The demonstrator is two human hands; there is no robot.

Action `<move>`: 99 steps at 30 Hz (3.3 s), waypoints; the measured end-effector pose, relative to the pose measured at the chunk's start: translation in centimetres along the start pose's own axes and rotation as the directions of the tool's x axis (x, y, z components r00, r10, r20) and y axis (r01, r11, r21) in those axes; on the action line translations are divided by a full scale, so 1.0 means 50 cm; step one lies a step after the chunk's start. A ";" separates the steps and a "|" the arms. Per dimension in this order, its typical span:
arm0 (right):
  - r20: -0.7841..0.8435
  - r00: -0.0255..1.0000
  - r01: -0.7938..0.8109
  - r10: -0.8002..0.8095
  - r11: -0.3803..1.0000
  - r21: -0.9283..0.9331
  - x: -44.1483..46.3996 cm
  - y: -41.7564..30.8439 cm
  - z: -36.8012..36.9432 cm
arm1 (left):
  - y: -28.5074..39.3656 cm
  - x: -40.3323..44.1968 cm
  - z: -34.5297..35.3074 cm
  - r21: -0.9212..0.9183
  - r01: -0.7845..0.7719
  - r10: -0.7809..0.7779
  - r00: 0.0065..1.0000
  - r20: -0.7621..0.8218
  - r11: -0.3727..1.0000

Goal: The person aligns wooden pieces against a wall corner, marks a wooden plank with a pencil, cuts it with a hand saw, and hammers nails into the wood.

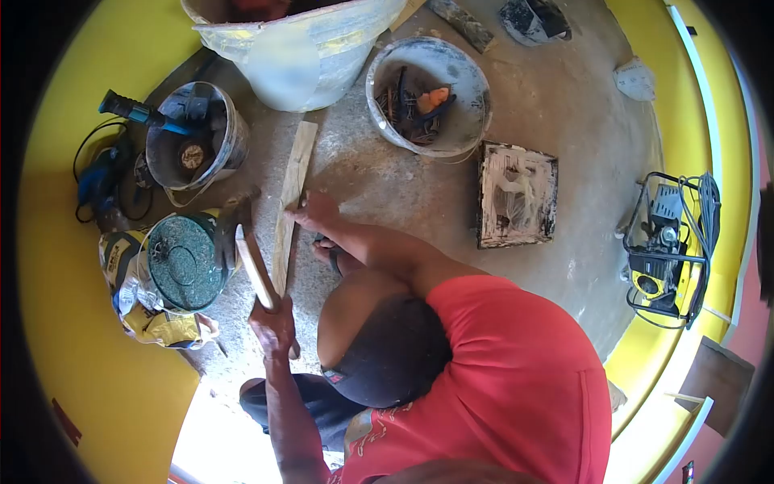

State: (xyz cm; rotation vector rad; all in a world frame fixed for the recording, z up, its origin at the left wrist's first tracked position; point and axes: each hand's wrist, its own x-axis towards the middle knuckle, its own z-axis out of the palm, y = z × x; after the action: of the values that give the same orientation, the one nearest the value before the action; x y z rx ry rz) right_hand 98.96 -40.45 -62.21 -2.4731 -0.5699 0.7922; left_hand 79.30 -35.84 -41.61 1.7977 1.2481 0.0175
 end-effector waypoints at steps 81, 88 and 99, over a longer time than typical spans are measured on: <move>0.070 0.872 0.454 -0.485 0.745 -0.488 0.301 -0.024 -0.146 | 0.359 0.144 -0.045 -0.449 -0.521 0.649 0.735 0.196 0.726; -0.138 0.907 0.374 -0.397 0.912 -0.167 0.313 -0.011 -0.096 | 0.445 0.222 -0.010 -0.382 -0.486 0.556 0.825 0.096 0.786; 0.014 0.892 0.360 -0.453 0.690 -0.628 0.251 -0.093 -0.171 | 0.100 -0.100 -0.196 -0.662 -0.455 0.587 0.809 -0.028 0.595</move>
State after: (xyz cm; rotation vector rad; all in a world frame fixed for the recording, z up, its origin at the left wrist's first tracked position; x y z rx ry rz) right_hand 112.54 -32.95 -58.82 -2.7579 -1.4670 0.2509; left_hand 75.88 -33.40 -30.26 1.4261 0.4200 0.5403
